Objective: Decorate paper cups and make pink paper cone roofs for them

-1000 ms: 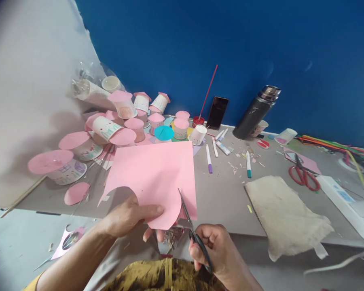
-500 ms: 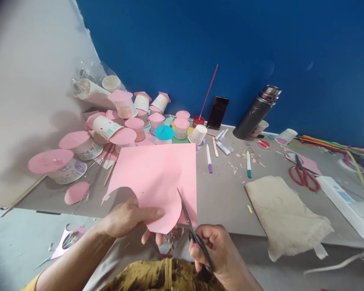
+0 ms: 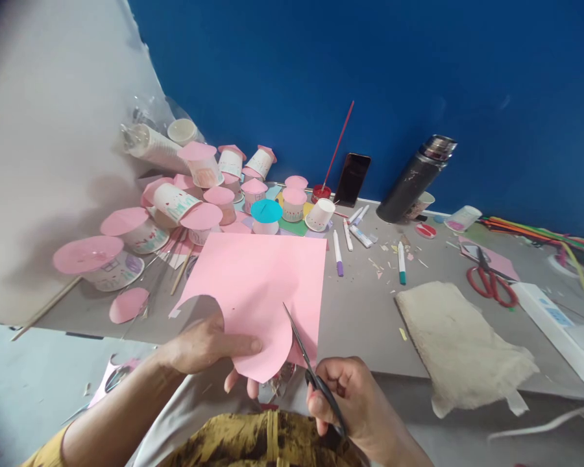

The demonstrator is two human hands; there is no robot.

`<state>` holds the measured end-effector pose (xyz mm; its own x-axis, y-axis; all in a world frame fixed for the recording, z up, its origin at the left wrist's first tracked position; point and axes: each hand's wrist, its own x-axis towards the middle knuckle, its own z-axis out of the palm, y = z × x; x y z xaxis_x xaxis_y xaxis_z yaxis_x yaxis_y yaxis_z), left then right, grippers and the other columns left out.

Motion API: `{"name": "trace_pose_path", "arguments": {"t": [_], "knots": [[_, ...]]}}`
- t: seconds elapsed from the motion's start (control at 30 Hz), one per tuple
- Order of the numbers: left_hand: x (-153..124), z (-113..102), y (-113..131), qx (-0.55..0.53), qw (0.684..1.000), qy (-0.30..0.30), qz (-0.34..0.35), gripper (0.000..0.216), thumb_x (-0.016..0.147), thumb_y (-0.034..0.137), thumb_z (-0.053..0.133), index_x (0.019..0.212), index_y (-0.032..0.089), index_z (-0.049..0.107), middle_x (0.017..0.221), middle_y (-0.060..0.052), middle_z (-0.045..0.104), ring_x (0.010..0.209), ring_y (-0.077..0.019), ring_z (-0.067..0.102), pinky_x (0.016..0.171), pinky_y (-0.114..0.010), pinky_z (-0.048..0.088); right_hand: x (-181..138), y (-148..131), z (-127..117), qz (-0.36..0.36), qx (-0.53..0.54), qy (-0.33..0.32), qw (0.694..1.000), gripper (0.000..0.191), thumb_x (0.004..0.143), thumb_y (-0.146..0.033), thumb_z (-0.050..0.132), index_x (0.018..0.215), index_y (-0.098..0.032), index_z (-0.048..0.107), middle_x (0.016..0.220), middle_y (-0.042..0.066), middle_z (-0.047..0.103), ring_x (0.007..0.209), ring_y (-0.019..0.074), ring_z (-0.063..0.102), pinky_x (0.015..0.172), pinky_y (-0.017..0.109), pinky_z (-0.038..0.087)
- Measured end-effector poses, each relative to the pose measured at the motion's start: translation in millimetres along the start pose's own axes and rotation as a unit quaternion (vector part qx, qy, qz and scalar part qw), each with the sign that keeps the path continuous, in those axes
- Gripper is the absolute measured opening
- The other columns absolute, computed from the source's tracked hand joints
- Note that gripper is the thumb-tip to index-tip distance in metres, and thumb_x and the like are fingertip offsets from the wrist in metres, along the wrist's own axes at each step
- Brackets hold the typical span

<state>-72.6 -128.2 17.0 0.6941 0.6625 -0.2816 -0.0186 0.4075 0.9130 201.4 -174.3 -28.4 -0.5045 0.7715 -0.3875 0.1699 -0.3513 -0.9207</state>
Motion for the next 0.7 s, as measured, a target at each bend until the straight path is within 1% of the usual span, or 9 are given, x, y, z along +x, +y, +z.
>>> {"name": "trace_pose_path", "arguments": {"t": [0.23, 0.4, 0.5, 0.7], "knots": [[1.8, -3.9, -5.2, -0.015, 1.0, -0.022, 0.007, 0.034, 0.087, 0.046, 0.07, 0.077, 0.015, 0.077, 0.059, -0.005, 0.072, 0.047, -0.0151, 0.061, 0.044, -0.025, 0.037, 1.3, -1.7, 0.2, 0.01, 0.014, -0.019, 1.0, 0.069, 0.071, -0.083, 0.073, 0.075, -0.015, 0.062, 0.053, -0.001, 0.056, 0.049, 0.0092, 0.044, 0.052, 0.024, 0.031], [2.9, -8.4, -10.6, -0.017, 1.0, -0.026, 0.0, 0.032, 0.089, 0.043, 0.068, 0.079, 0.014, 0.076, 0.06, -0.006, 0.073, 0.045, -0.0143, 0.059, 0.045, -0.026, 0.039, 1.0, -8.5, 1.5, 0.009, 0.015, -0.028, 0.999, 0.07, 0.073, -0.084, 0.072, 0.077, -0.014, 0.064, 0.053, 0.0, 0.056, 0.05, 0.009, 0.041, 0.053, 0.025, 0.027], [3.3, -9.9, -12.3, -0.019, 0.999, -0.035, 0.002, 0.033, 0.089, 0.044, 0.068, 0.08, 0.014, 0.077, 0.061, -0.006, 0.074, 0.045, -0.0146, 0.059, 0.044, -0.025, 0.039, 1.0, -9.9, 2.0, 0.009, 0.018, -0.031, 0.999, 0.07, 0.073, -0.083, 0.072, 0.076, -0.014, 0.063, 0.052, -0.001, 0.056, 0.05, 0.0084, 0.04, 0.052, 0.025, 0.026], [3.2, -11.3, -12.4, -0.024, 0.999, -0.04, 0.005, 0.034, 0.088, 0.045, 0.069, 0.084, 0.013, 0.079, 0.062, -0.006, 0.075, 0.043, -0.0135, 0.059, 0.043, -0.024, 0.041, 1.1, -5.8, 1.7, 0.007, 0.018, -0.023, 1.0, 0.068, 0.074, -0.081, 0.073, 0.074, -0.014, 0.062, 0.052, 0.0, 0.056, 0.05, 0.0083, 0.039, 0.052, 0.025, 0.027]]}}
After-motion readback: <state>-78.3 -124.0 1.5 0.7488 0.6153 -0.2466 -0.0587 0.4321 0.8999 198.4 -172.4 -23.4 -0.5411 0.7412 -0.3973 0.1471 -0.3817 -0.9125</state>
